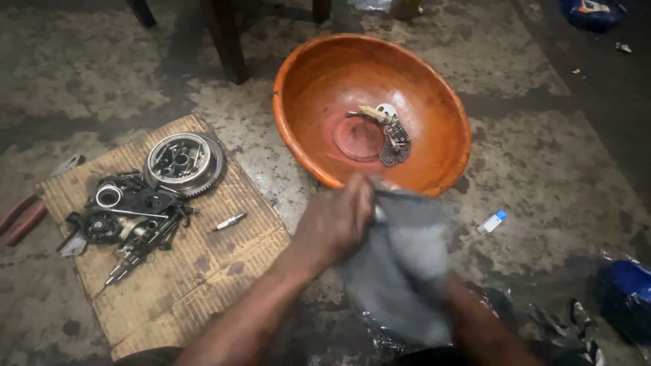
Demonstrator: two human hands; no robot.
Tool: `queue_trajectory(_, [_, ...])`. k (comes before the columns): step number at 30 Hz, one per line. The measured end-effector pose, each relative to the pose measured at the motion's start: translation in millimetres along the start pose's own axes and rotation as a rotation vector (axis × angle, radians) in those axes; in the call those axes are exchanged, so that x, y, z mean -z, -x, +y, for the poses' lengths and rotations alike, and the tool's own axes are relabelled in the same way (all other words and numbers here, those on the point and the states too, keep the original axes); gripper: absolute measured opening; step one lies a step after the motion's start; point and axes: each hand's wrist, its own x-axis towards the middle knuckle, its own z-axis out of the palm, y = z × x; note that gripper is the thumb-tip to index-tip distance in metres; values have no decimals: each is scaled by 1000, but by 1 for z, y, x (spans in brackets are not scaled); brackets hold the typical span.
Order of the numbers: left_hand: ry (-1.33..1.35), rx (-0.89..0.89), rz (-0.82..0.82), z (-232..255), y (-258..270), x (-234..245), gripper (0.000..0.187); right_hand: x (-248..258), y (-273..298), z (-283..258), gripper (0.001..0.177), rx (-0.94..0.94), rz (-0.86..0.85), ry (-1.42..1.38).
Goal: The person sits on the floor and cleans various small mechanical parts, including gears and cylindrical components, using a grey cloth. They wipe each part individually and place them into an orange plastic basin. A screwdriver is used briefly to clean a small hole in one of the parts.
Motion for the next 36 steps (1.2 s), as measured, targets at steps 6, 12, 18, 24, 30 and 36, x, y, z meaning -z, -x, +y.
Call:
queue_trajectory(6, [474, 140, 114, -16, 10, -24, 27, 20, 2, -16, 20, 154, 386, -283])
queue_trajectory(12, [-207, -322, 71, -2, 1, 3, 32, 0, 6, -6, 20, -634, 11, -1192])
queue_trajectory(18, [779, 663, 21, 2, -12, -4, 27, 27, 4, 6, 22, -295, 189, -855])
queue_trajectory(24, [383, 317, 33, 2, -9, 4, 34, 21, 11, -3, 27, -198, 151, -1102])
queue_trajectory(30, [400, 44, 159, 2, -8, 11, 37, 15, -8, 18, 29, -638, -337, -1108])
queue_trajectory(36, [616, 203, 296, 2, -12, 12, 41, 24, -14, 13, 36, -611, -88, -1355])
